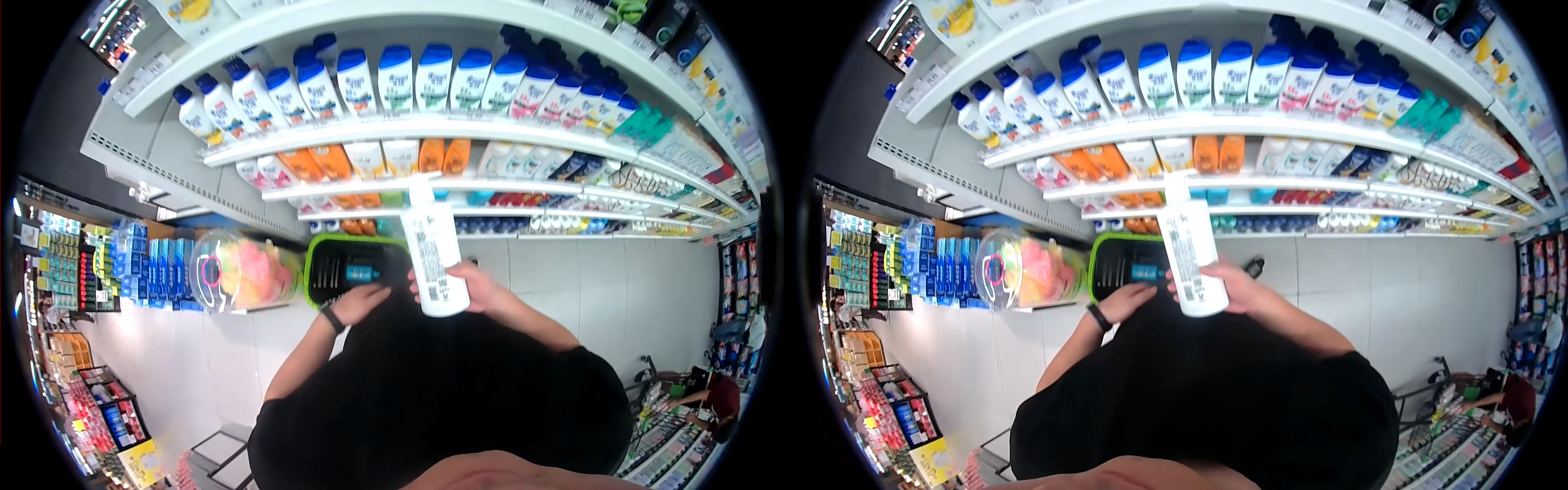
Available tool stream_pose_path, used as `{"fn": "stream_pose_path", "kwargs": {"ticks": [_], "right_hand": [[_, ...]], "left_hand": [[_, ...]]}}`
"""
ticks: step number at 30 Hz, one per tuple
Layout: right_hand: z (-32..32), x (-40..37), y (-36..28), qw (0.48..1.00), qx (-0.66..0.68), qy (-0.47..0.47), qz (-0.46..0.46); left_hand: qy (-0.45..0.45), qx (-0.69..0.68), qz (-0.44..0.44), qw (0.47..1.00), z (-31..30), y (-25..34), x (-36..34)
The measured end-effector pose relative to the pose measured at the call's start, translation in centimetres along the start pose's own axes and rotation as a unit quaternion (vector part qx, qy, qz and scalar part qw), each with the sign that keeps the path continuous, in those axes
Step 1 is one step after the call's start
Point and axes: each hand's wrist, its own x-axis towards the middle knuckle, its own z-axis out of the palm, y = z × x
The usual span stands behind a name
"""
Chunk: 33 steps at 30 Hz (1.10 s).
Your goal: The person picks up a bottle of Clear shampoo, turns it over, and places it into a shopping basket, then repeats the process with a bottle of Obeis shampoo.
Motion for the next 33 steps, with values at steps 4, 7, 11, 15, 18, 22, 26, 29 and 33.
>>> {"fn": "stream_pose_path", "kwargs": {"ticks": [4, 7, 11, 15, 18, 22, 26, 29, 33], "right_hand": [[-0.7, -0.3, -0.2, 0.999, -0.048, 0.007, 0.004], [-1.1, 0.0, 0.0, 0.999, -0.032, 0.007, -0.007], [-1.3, 0.2, 0.0, 1.000, -0.021, 0.004, -0.007], [-1.0, -0.3, -0.4, 0.999, -0.026, 0.008, 0.017], [-0.9, -0.6, -0.6, 0.999, -0.033, 0.002, 0.018], [-1.2, -0.5, -0.2, 1.000, -0.017, -0.013, 0.007], [-1.6, -0.1, 0.3, 1.000, 0.013, -0.012, 0.011], [-1.6, -0.3, 0.3, 0.999, -0.020, -0.024, 0.023], [-1.5, -0.9, 0.3, 0.999, -0.008, -0.025, 0.020]], "left_hand": [[-0.110, -0.118, -0.135, 0.978, -2.2, -2.5, -1.2], [-0.077, -0.141, -0.111, 0.981, -1.3, -0.2, -0.5], [-0.074, -0.149, 0.039, 0.985, 0.8, 0.9, 2.3], [-0.076, -0.101, -0.036, 0.991, -0.8, 1.0, 0.8], [-0.131, -0.115, -0.102, 0.979, -2.4, -4.6, 0.5], [-0.094, -0.086, -0.097, 0.987, -1.2, -0.5, 0.9], [-0.070, -0.160, 0.076, 0.982, 2.2, 2.0, 4.5], [-0.115, -0.099, 0.088, 0.985, 1.1, 2.8, 3.5], [-0.191, -0.111, -0.158, 0.962, -2.5, -3.2, 2.5]]}}
